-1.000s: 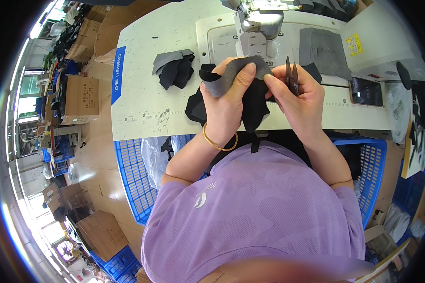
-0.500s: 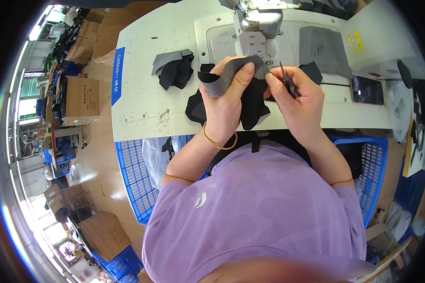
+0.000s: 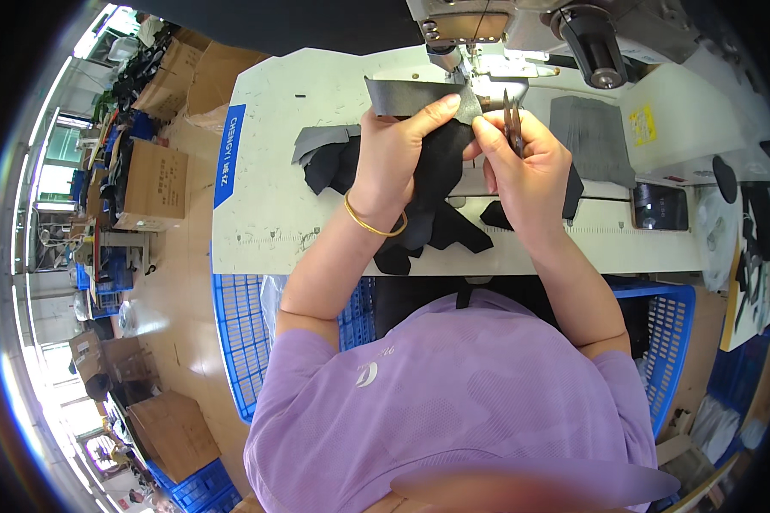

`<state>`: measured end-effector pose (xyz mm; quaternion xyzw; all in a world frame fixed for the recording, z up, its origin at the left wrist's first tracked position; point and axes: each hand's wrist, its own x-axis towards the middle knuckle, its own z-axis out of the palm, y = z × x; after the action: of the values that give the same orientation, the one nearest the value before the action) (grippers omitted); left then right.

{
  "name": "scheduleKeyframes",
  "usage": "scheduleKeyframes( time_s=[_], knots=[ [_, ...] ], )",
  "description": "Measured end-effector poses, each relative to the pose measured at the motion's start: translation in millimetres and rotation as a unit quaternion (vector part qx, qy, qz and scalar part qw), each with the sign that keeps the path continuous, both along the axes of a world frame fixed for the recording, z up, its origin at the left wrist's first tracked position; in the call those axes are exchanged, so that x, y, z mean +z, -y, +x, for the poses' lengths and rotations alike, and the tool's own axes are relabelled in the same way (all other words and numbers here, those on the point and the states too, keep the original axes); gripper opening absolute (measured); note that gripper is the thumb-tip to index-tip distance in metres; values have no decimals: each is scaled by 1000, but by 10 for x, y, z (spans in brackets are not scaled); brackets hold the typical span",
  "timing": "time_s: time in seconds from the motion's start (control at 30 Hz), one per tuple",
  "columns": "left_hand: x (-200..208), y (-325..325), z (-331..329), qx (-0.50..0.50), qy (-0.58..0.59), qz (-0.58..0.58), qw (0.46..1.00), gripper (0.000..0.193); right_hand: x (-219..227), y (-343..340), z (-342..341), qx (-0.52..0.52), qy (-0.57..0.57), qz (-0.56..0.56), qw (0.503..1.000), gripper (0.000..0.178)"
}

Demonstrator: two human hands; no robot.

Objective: Sewing and trimming black fabric components for shoes using an industrial sewing machine.

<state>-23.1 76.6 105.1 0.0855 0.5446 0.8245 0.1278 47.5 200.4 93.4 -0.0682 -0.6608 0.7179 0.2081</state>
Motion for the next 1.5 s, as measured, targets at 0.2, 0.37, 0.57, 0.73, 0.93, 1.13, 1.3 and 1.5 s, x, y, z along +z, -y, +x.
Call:
scheduleKeyframes(
  time_s=[0.2, 0.37, 0.57, 0.73, 0.93, 1.13, 1.3, 1.5],
  knots=[
    [152, -21, -147, -26, 10, -42, 999, 14, 92, -6, -94, -4, -20, -43, 999, 12],
    [135, -33, -197, -27, 8, -14, 999, 12, 107, -7, -99, 3, -17, -58, 998, 14],
    [135, -14, -244, -56, 16, -24, 998, 18, 81, 4, -109, 8, -29, -67, 997, 14],
    [132, -2, -302, -58, -15, -40, 997, 13, 81, 35, -127, -4, -34, -36, 999, 17],
    [177, 60, -332, -94, -36, -83, 991, 18, 91, 26, -114, -7, -38, -8, 999, 19],
    [162, 95, -351, -173, 20, -70, 982, 18, 60, 18, -99, 7, -39, -32, 999, 17],
    [98, 95, -414, -165, -51, -60, 983, 18, -12, -47, -30, 69, -34, -132, 988, 20],
    [76, 103, -450, -172, -55, -52, 982, 20, 17, -69, -70, 88, -33, -138, 986, 22]
  ],
)
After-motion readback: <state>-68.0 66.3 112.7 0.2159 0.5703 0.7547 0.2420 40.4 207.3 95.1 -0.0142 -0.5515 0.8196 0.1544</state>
